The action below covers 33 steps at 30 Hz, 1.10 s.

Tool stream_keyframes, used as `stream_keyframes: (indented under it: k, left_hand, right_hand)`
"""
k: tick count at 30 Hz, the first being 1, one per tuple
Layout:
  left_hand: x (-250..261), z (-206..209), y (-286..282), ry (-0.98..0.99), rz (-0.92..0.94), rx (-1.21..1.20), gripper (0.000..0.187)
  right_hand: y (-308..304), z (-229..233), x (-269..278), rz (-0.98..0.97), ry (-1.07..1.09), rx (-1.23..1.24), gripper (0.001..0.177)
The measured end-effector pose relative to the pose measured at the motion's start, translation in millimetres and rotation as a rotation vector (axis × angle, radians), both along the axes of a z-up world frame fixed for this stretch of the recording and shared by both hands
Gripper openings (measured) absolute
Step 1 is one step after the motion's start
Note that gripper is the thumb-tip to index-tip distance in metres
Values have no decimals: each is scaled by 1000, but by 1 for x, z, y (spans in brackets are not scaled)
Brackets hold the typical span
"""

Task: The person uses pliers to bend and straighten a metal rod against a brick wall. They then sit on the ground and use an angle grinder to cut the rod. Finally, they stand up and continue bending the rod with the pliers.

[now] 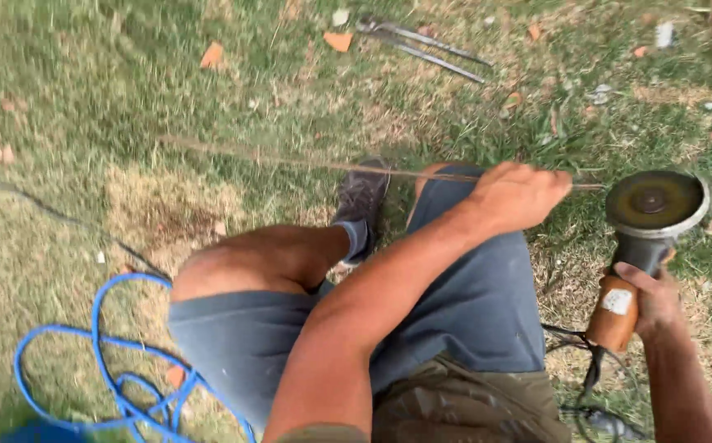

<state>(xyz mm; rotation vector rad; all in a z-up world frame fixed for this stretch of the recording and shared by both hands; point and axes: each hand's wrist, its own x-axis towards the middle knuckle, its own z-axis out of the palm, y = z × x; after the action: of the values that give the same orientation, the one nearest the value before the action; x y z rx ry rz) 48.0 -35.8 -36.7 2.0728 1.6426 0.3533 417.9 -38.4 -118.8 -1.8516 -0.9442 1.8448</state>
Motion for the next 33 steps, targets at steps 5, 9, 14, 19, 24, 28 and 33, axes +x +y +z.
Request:
stream_keyframes:
  k: [5,9,14,19,24,28,33]
  left_hand:
    - [0,-19,15,-38,-49,155,34]
    - [-51,11,21,38,-112,82,30]
    - [-124,11,13,142,133,96,21]
    - [-172,36,8,309,124,-323,43]
    - [-191,24,9,386,213,-336,47]
    - [-191,41,16,325,260,-392,44]
    - [-183,51,28,288,273,-195,45]
  right_hand:
    - [5,-41,-13,65,462,-73,54]
    - [24,-98,-2,-31,115,-5,49]
    - [33,-129,6,54,35,-61,53]
    - [38,-117,0,44,-24,-110,59]
    - [44,-68,-26,294,-368,-39,52]
    - [25,-38,-34,519,-580,42,43]
    - [15,-9,-38,601,-952,53,63]
